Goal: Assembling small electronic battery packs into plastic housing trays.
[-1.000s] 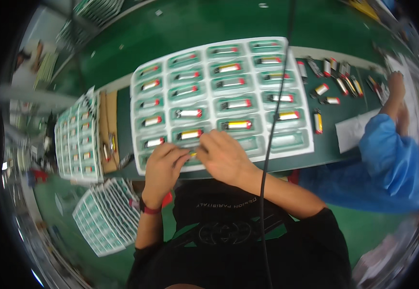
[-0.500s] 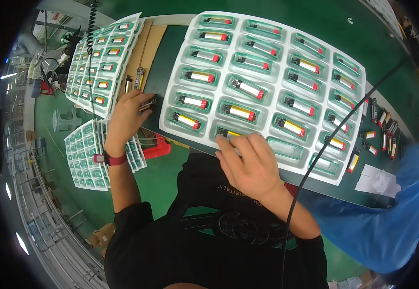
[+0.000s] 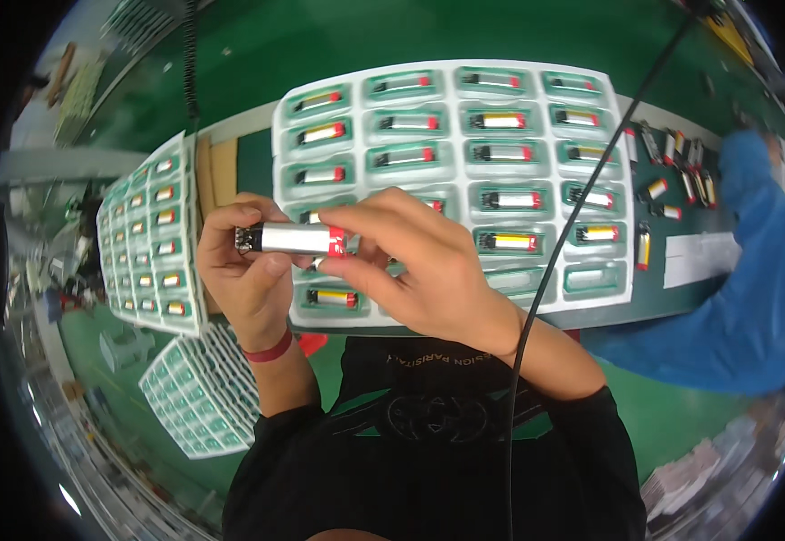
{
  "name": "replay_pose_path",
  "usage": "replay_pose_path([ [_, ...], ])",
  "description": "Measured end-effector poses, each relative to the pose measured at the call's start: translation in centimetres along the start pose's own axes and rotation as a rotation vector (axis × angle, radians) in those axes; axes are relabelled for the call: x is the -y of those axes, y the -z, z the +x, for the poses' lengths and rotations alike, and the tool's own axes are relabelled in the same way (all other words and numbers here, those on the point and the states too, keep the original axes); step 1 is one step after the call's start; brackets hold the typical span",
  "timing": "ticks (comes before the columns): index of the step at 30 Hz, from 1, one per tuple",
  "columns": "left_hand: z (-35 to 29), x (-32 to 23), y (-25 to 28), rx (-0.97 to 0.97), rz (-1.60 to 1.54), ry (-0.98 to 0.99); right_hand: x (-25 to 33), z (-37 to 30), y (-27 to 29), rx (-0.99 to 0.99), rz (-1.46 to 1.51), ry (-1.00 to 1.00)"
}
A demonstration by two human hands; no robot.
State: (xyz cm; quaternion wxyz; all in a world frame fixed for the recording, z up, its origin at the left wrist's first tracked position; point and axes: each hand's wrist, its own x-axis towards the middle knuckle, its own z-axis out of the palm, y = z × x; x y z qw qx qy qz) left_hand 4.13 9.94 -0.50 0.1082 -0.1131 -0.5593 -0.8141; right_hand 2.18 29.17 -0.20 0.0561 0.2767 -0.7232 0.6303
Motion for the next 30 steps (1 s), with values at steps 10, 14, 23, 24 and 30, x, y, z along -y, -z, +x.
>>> replay_pose_path([
  [10,5.3,0.7,0.6,0.133,0.033,0.032,-0.8,3.3,2.4,-0.118,-0.017,-0.096],
  [14,6.3,0.7,0.6,0.099,0.278,-0.058,-0.7,4.2,2.9,-0.100,-0.124,-0.042],
  [23,6.8,1.9,-0.9,-0.029,0.427,-0.147,-0.9,4.1,3.8,-0.072,0.214,-0.201],
  [24,7.0,2.1,-1.0,-0.012,0.393,-0.122,-0.9,3.9,4.3,-0.078,0.341,-0.259],
  [30,7.1,3.2,-3.5,0.161,0.310,-0.179,-0.6,1.6,8.4,-0.040,0.437,-0.302],
])
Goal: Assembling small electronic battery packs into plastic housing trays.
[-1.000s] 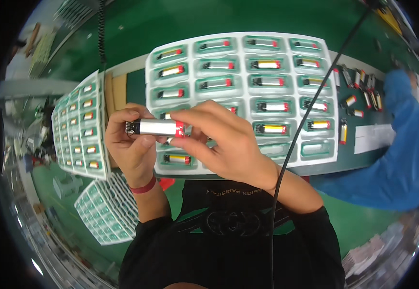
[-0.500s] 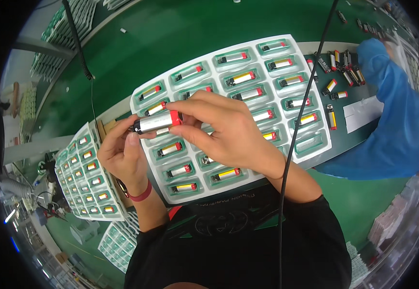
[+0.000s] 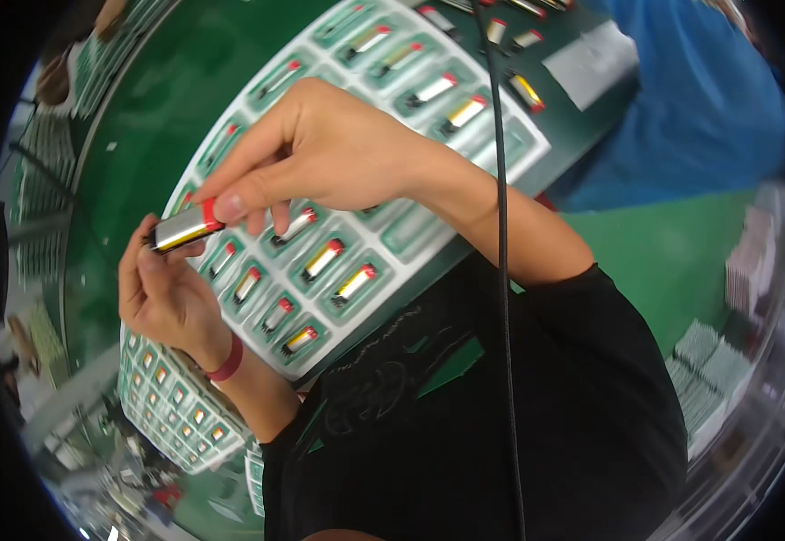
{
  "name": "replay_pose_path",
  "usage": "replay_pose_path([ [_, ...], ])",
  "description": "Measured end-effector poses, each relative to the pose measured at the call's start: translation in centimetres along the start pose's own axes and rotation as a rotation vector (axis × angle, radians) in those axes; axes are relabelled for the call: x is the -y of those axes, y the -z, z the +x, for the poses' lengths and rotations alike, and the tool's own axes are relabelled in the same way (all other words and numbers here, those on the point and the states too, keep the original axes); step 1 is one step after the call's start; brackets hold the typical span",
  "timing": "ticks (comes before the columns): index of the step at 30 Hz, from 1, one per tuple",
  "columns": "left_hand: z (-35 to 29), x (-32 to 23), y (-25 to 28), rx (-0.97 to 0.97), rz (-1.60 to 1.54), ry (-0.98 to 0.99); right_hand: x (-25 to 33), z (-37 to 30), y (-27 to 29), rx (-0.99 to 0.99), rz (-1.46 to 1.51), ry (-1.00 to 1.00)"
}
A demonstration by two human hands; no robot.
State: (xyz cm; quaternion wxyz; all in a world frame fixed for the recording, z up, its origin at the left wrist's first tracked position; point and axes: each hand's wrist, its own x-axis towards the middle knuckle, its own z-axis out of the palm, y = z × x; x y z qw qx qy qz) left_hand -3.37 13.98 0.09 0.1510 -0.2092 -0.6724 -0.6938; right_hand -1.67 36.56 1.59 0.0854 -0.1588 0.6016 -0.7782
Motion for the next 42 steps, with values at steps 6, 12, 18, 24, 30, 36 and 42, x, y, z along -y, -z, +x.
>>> replay_pose_path([
  [6,-0.6,-1.4,-7.3,0.198,-0.076,0.138,2.1,-6.3,2.2,-0.414,-0.151,0.081],
  [12,-5.2,-1.0,-10.9,0.941,0.760,-0.027,3.7,-11.3,4.5,-0.733,0.208,0.108],
  [18,-6.7,-0.1,-12.4,0.996,0.821,-0.178,0.8,-10.7,3.8,-0.684,-0.172,0.231],
  [24,-4.1,-2.0,-12.1,0.711,0.238,0.501,-2.2,-8.8,2.2,-0.626,-0.544,0.343],
  [30,-2.3,-1.6,-9.2,0.583,-0.516,0.784,-0.6,-4.9,1.1,-0.425,-0.360,0.370],
  [36,-2.7,-0.6,-7.0,0.412,-0.631,0.871,-0.5,-2.4,-0.1,-0.303,-0.537,0.335],
  [42,-3.7,0.7,-3.4,0.101,-0.712,0.749,-0.2,-0.8,-0.9,-0.357,-0.513,0.436],
])
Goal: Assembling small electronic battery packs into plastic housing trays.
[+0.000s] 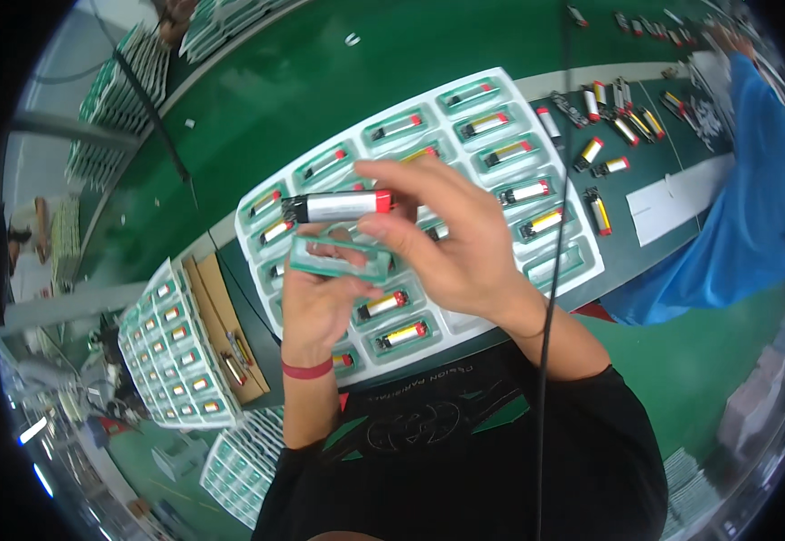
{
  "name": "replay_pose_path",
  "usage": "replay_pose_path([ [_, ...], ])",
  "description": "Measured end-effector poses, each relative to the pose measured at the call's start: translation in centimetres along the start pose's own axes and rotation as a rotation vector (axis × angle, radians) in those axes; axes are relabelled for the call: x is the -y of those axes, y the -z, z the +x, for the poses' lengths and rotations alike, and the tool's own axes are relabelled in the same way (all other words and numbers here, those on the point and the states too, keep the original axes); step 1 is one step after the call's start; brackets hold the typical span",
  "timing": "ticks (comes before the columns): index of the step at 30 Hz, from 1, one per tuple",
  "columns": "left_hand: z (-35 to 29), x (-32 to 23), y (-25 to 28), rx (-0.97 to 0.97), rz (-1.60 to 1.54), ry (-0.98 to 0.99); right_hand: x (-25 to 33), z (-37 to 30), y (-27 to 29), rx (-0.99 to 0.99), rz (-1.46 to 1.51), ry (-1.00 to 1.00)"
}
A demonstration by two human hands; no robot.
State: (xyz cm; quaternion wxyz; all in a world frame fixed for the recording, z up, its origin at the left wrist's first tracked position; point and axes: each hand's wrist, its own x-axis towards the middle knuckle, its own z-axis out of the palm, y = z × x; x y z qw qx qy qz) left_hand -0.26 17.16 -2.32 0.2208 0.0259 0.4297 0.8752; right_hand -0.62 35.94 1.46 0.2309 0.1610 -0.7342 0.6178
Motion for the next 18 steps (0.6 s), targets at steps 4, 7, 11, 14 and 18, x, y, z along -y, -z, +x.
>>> replay_pose_path([
  [4,-0.2,-1.9,-1.1,-0.048,0.061,-0.023,0.1,0.0,-0.3,0.132,-0.021,0.001],
  [7,-0.7,-1.8,-1.5,-0.077,0.025,-0.073,0.5,0.2,-0.3,0.199,-0.059,0.033],
  [11,-1.0,-1.4,-0.2,-0.202,0.546,-0.218,0.7,0.7,-0.1,0.253,-0.111,0.105],
  [14,-0.9,-1.1,-0.7,-0.208,0.519,-0.295,0.4,0.3,-0.3,0.289,-0.131,0.127],
  [18,-0.9,-1.4,-1.0,-0.176,0.677,-0.394,0.4,-0.3,-0.6,0.282,-0.139,0.120],
])
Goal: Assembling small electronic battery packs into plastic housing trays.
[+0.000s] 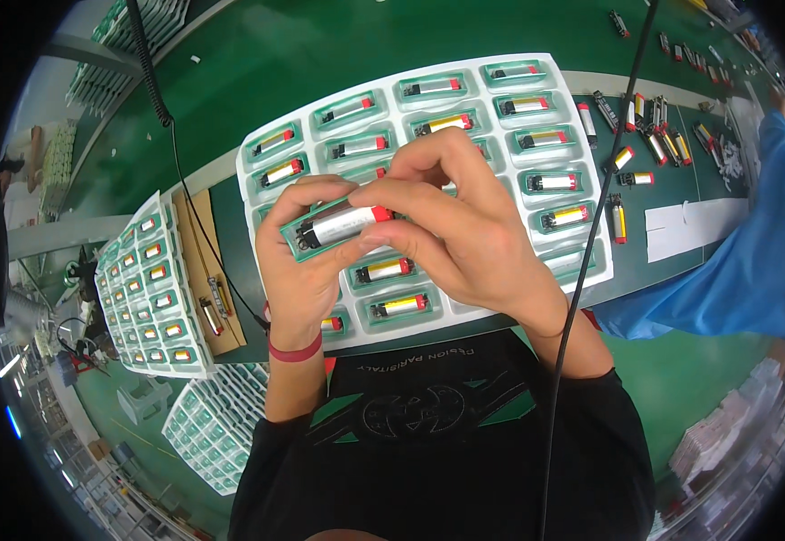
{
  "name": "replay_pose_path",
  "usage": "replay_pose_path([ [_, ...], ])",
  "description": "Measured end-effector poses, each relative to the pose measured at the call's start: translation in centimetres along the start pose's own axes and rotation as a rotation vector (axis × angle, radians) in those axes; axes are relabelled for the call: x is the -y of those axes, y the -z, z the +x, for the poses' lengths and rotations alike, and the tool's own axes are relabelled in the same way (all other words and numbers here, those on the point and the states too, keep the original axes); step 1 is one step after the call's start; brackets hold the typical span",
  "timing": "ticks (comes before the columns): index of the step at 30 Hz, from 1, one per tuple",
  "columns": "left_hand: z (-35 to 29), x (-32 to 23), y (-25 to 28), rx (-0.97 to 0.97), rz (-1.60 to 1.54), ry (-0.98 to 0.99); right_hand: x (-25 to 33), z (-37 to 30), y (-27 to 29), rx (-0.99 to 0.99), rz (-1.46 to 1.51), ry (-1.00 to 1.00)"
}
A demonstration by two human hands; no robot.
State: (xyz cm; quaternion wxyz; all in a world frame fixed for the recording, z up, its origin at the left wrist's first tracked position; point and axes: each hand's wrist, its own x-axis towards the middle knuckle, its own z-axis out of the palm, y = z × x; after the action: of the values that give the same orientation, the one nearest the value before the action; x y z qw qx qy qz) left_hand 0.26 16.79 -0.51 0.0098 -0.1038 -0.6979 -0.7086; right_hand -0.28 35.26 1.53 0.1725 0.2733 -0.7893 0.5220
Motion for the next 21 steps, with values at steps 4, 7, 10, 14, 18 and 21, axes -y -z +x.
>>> replay_pose_path([
  [4,0.1,-0.4,0.0,-0.004,0.091,-0.039,0.1,0.0,-0.1,0.027,-0.063,-0.012],
  [7,-0.1,-0.6,0.0,-0.013,0.110,-0.045,-0.2,-0.2,-0.2,0.037,-0.073,-0.012],
  [10,-0.1,-0.5,0.1,-0.012,0.114,-0.059,-0.5,-0.4,-0.5,0.040,-0.061,-0.010],
  [14,0.0,-0.4,0.3,0.008,0.093,-0.069,-0.5,-0.5,-0.8,0.031,-0.007,-0.025],
  [18,0.0,-0.5,0.1,0.001,0.095,-0.059,-0.7,-0.3,-1.0,0.021,-0.025,-0.002],
  [21,0.1,-0.6,0.1,-0.027,0.136,-0.093,-0.1,-0.1,-1.6,-0.105,0.011,-0.126],
])
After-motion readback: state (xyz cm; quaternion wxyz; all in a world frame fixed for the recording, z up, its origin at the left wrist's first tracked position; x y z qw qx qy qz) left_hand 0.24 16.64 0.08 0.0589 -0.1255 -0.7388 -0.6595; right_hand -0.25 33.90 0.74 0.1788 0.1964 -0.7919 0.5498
